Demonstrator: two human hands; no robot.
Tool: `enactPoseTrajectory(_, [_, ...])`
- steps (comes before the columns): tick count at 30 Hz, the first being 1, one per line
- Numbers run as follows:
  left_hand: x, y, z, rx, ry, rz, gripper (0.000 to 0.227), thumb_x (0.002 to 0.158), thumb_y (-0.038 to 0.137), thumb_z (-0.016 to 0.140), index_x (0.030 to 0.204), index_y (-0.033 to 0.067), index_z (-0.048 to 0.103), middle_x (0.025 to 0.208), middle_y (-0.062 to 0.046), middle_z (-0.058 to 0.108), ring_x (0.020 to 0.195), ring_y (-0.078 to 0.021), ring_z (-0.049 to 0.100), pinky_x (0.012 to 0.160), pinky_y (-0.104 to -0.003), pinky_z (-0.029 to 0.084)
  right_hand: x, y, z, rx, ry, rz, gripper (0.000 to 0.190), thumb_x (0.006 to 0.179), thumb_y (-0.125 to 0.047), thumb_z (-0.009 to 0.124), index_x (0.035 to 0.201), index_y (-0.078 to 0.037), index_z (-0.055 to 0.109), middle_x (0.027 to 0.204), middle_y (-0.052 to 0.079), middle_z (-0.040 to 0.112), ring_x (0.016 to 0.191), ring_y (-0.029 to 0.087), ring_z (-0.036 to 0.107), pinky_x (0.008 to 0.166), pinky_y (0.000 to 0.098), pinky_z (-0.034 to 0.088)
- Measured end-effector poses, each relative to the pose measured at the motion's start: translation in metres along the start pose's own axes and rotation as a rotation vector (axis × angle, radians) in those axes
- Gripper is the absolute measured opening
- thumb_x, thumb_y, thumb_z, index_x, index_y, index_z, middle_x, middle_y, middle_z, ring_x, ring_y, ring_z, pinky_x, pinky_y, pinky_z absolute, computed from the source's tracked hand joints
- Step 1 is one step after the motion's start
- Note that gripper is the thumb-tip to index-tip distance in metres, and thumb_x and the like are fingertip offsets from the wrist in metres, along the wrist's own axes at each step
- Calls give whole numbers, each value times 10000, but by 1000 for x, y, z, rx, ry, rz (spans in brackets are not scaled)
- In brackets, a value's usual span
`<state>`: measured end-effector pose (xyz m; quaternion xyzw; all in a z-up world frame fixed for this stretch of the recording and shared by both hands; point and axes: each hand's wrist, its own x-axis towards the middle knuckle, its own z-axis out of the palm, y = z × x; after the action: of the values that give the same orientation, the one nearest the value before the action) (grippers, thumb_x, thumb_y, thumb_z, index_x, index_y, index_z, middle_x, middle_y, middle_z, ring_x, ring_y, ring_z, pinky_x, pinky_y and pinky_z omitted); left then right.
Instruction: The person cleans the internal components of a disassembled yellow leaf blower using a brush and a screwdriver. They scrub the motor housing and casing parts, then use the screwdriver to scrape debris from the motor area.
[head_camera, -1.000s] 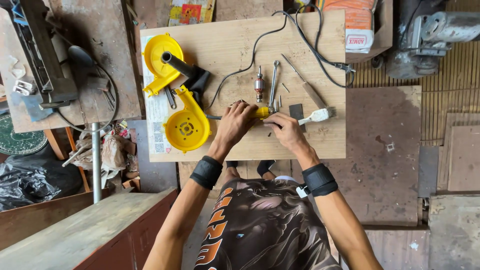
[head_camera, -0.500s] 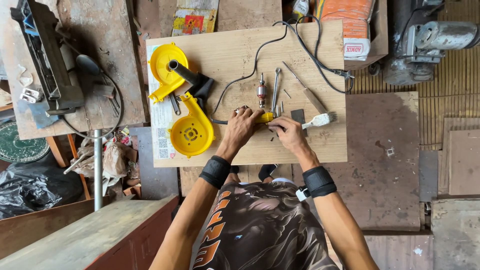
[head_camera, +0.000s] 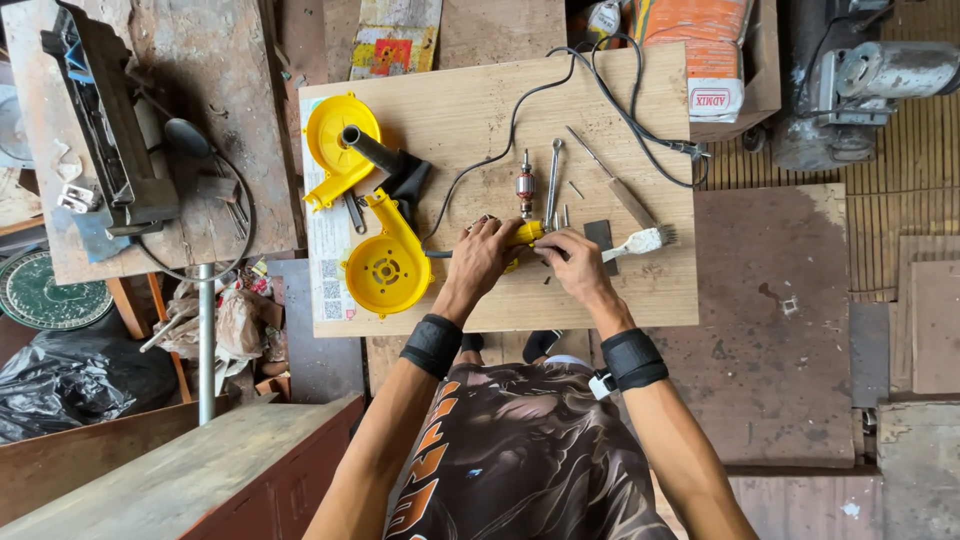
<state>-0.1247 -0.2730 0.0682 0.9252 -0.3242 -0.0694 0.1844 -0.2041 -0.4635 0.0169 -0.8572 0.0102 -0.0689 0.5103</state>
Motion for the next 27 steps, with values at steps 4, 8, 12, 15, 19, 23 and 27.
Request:
enactPoseTrajectory(4, [0,3,-3,9,1,-13,479,959,445,658,1353,185,581,1050,-84,676,1080,-283,639,881,-449,494,-1,9,7,25,32,2,101,915,-92,744,1009,-58,759,1048,88,762,973,220,740,871,328,628])
enactPoseTrajectory(8, [-1,2,-3,5,7,-10,481,950,444,660,1346,183,579,1078,-77,682,1093,-286,639,878,-454,493,-2,8,7,21,44,-26,103,919,-88,751,1015,-54,753,1056,92,759,977,227,737,876,333,623])
enactPoseTrajectory(12, [0,1,-1,20,-3,-7,480,963,440,648,1363,185,572,1106,-81,680,1120,-293,630,893,-456,489,-1,7,6,15,86,-103,106,905,-86,758,1006,-55,753,1068,95,758,995,233,736,889,340,619])
enactPoseTrajectory(15, [0,3,-4,27,-15,-17,488,971,446,636,1381,190,564,1111,-85,677,1130,-293,625,894,-457,487,0,9,9,-8,76,-109,104,906,-89,761,1003,-54,752,1065,90,757,989,226,734,887,334,622])
enactPoseTrajectory(19, [0,4,-3,23,-27,-32,489,970,451,627,1385,201,561,1118,-81,677,1130,-287,625,896,-452,487,3,7,9,-3,73,-125,105,897,-80,766,995,-45,753,1062,92,752,987,227,730,884,331,623])
enactPoseTrajectory(23, [0,3,-2,40,-38,-47,487,969,456,626,1381,204,560,1116,-81,675,1124,-281,624,888,-451,487,5,7,10,-26,78,-147,91,884,-42,764,973,-36,747,1039,87,741,973,225,721,877,328,622])
enactPoseTrajectory(27, [4,7,-6,29,-87,-76,482,978,457,619,1381,202,559,1117,-84,671,1103,-270,628,890,-446,489,9,12,8,-85,74,-244,99,861,15,753,953,-11,727,1039,102,716,1005,240,688,926,332,605])
